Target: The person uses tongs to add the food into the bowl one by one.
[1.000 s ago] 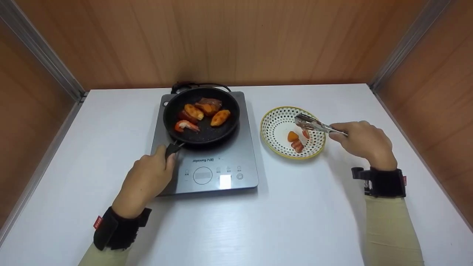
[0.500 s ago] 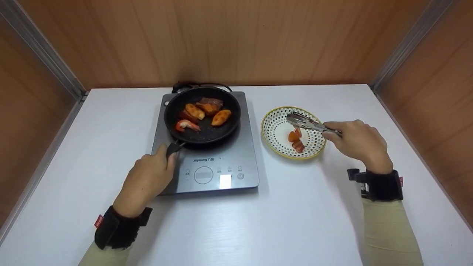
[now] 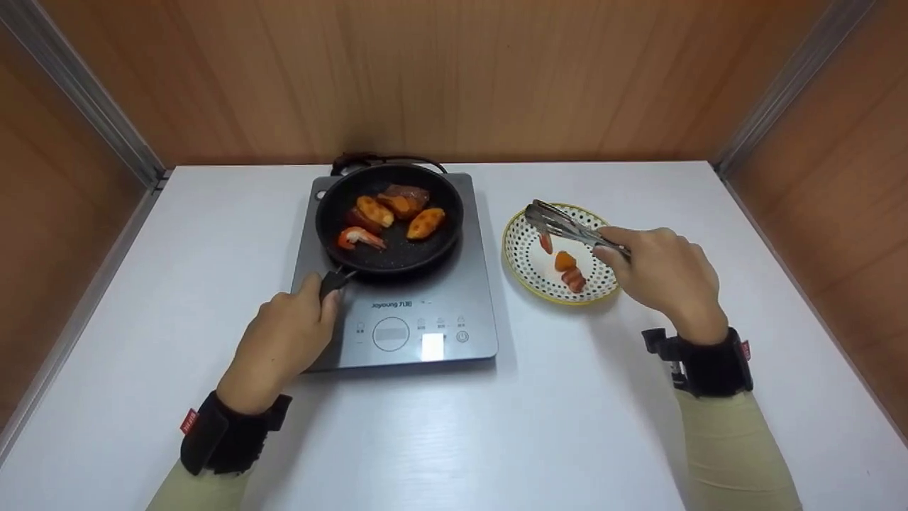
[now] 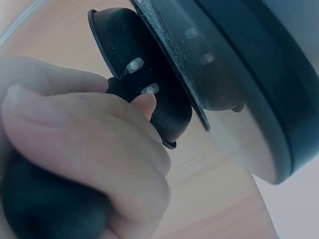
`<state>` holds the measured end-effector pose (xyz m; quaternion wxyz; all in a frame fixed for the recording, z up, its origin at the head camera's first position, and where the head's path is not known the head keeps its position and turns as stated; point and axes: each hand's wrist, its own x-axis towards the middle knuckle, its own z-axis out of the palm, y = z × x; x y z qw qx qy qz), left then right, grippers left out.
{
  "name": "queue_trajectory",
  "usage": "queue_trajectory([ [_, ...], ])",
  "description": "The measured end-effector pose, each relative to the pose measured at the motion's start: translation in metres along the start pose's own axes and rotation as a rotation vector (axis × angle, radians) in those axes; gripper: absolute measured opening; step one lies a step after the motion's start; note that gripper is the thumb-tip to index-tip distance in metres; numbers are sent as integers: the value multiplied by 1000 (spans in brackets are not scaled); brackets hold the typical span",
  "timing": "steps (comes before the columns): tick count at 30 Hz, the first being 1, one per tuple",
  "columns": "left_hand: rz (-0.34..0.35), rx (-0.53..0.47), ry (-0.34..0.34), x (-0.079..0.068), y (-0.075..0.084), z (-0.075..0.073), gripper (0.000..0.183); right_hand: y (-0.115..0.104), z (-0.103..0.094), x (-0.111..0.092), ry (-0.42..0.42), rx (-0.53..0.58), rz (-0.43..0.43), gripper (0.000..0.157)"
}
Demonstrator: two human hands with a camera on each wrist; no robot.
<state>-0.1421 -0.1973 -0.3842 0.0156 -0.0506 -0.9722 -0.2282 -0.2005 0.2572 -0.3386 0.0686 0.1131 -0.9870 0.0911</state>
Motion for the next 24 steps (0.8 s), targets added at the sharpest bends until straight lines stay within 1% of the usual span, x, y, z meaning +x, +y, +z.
queue_trajectory([
  [6,1,-9,-1,0,-2,1,30,-25,-2,7,22,22,-40,39],
  [10,4,-8,4,0,-2,1,30,-46,-7,16,43,0,-91,37],
  [14,-1,-3,3,0,-2,1,30,-73,-13,24,69,-9,-135,32],
  [16,1,2,6,0,-2,2,30,-88,-15,28,91,-14,-164,26],
  [21,3,7,11,1,-2,3,29,-124,-12,40,121,-50,-239,19],
  [24,5,2,8,2,-1,3,28,-142,-6,49,88,-78,-239,20],
])
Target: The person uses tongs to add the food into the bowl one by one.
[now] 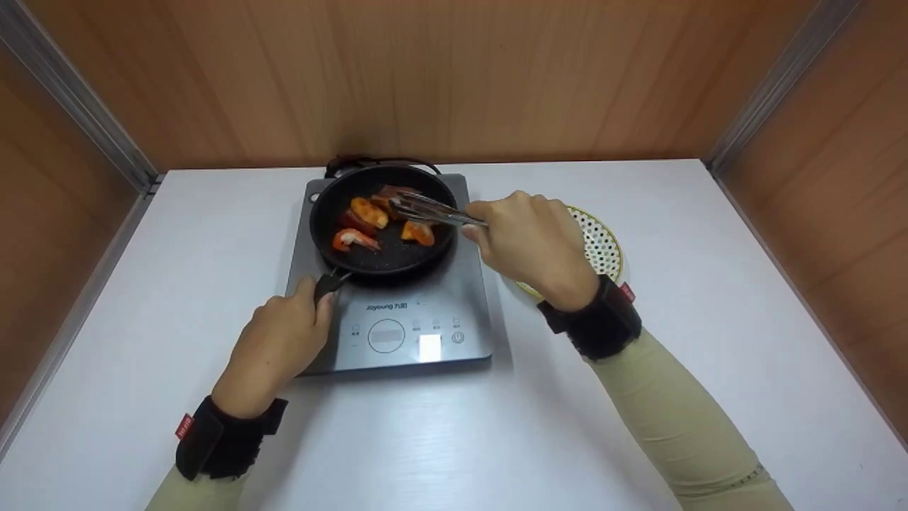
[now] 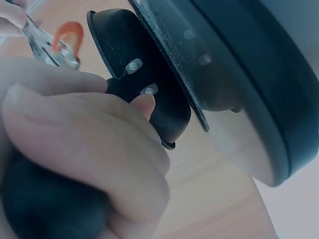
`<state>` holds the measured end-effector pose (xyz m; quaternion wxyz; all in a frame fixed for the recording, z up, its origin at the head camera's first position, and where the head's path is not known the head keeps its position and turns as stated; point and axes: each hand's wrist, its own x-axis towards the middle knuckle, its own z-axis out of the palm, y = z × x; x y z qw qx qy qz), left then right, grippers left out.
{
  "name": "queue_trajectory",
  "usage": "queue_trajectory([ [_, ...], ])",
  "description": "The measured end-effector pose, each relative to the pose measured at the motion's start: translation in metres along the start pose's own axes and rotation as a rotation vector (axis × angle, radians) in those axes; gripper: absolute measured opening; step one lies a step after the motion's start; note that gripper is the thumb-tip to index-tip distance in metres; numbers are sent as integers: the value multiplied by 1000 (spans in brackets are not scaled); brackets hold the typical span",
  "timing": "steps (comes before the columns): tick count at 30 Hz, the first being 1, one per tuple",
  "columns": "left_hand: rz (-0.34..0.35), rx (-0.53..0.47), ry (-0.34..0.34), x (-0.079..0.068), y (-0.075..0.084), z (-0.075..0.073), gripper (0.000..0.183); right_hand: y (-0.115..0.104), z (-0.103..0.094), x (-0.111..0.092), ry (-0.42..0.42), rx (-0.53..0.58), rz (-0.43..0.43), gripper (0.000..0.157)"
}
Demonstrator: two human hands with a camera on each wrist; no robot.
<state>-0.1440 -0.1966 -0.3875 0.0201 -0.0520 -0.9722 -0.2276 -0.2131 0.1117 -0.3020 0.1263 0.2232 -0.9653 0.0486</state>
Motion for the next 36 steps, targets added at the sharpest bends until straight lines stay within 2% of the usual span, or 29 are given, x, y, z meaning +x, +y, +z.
queue_trajectory([
  [7,15,-6,11,2,3,2,28,-24,23,20,-124,-23,35,24],
  [14,7,-17,0,3,7,3,28,-30,38,29,-193,-26,89,29],
  [27,18,-2,13,4,7,5,30,-32,52,33,-202,-52,108,32],
  [36,15,-2,12,5,8,5,29,-32,55,34,-190,-36,123,34],
])
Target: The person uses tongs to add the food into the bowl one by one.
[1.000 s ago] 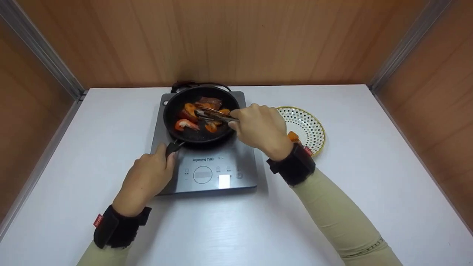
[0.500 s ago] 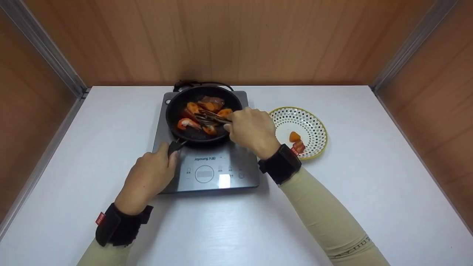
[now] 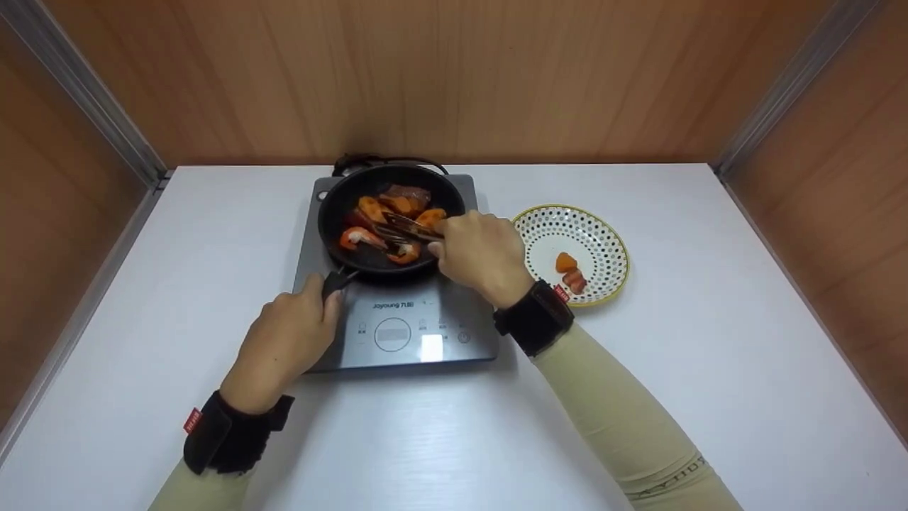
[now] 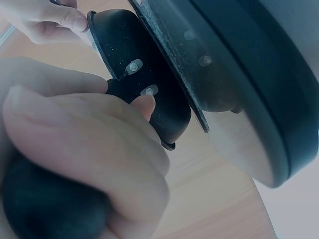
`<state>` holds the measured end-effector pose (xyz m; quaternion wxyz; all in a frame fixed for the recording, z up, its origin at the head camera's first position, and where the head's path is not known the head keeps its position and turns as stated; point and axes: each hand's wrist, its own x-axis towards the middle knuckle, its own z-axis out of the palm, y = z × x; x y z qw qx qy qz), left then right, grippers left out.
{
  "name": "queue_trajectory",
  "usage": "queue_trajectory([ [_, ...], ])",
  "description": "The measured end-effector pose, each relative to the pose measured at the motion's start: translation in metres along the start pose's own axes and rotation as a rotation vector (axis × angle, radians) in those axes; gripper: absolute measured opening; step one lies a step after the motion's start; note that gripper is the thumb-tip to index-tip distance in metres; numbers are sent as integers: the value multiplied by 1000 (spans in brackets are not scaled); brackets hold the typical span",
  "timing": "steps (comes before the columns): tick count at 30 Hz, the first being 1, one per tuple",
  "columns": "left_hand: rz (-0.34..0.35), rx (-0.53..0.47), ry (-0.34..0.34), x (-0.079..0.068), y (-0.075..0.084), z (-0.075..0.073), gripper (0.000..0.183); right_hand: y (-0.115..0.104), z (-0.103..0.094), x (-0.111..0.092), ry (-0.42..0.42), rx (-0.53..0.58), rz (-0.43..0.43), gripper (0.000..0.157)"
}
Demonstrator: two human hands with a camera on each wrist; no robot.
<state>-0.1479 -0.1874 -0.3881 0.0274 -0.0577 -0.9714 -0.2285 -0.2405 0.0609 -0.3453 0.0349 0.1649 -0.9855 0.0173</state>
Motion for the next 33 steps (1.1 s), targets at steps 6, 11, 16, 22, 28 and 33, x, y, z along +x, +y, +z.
queue_trajectory([
  [6,-3,-4,-8,0,0,-1,29,3,2,-1,5,-2,-25,31],
  [11,-10,-6,-17,0,-1,-2,30,5,2,-3,9,1,-36,29],
  [16,-13,0,-19,-1,-1,-2,30,11,0,-8,0,51,-41,29],
  [22,0,10,3,-1,-1,-1,27,32,-9,-20,46,135,-34,35],
  [28,4,1,7,-1,-1,0,27,69,-18,-42,87,175,-9,30],
  [33,5,-1,8,0,-1,1,27,109,-24,-65,66,202,53,37],
])
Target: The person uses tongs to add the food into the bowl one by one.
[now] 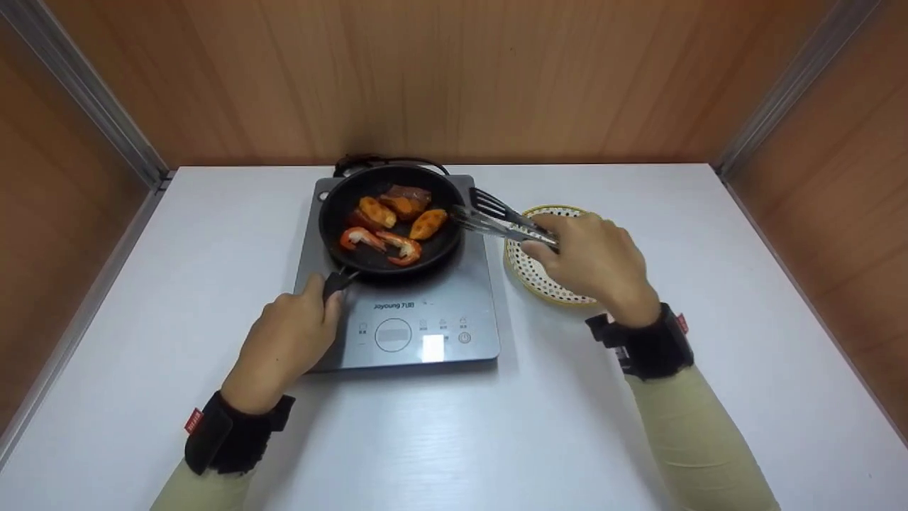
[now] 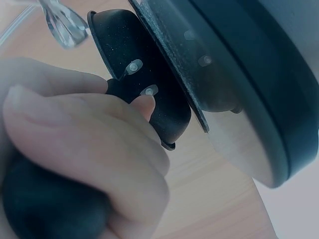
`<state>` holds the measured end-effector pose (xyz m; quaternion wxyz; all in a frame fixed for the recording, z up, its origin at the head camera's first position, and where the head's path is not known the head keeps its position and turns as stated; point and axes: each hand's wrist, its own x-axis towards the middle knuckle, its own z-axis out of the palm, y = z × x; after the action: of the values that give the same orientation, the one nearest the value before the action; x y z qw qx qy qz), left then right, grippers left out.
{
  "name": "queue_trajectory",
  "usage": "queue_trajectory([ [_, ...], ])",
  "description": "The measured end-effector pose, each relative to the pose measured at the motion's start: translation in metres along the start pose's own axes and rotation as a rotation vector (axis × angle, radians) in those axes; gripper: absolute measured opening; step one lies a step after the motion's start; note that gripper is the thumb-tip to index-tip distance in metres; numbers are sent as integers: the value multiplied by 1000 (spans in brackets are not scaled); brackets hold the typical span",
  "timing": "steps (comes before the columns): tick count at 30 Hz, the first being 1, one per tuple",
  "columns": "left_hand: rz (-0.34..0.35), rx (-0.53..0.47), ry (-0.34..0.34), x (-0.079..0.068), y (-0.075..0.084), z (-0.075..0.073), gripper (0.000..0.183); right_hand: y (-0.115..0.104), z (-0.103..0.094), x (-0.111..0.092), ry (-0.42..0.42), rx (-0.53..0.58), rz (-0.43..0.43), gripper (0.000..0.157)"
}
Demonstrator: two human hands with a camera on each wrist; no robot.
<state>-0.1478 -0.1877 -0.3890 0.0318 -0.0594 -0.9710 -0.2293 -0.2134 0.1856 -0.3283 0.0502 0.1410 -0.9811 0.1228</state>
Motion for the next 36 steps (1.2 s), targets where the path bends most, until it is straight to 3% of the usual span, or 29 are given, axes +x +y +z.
queue_trajectory([
  [8,2,-1,-13,1,1,0,28,58,-15,-27,-56,6,99,55],
  [13,3,-7,-14,0,0,1,28,81,-17,-34,-127,10,156,65],
  [22,1,-10,-4,-1,0,0,28,104,-23,-38,-271,3,170,70],
  [36,-2,-10,-22,0,0,-2,30,119,-17,-36,-392,31,220,69],
])
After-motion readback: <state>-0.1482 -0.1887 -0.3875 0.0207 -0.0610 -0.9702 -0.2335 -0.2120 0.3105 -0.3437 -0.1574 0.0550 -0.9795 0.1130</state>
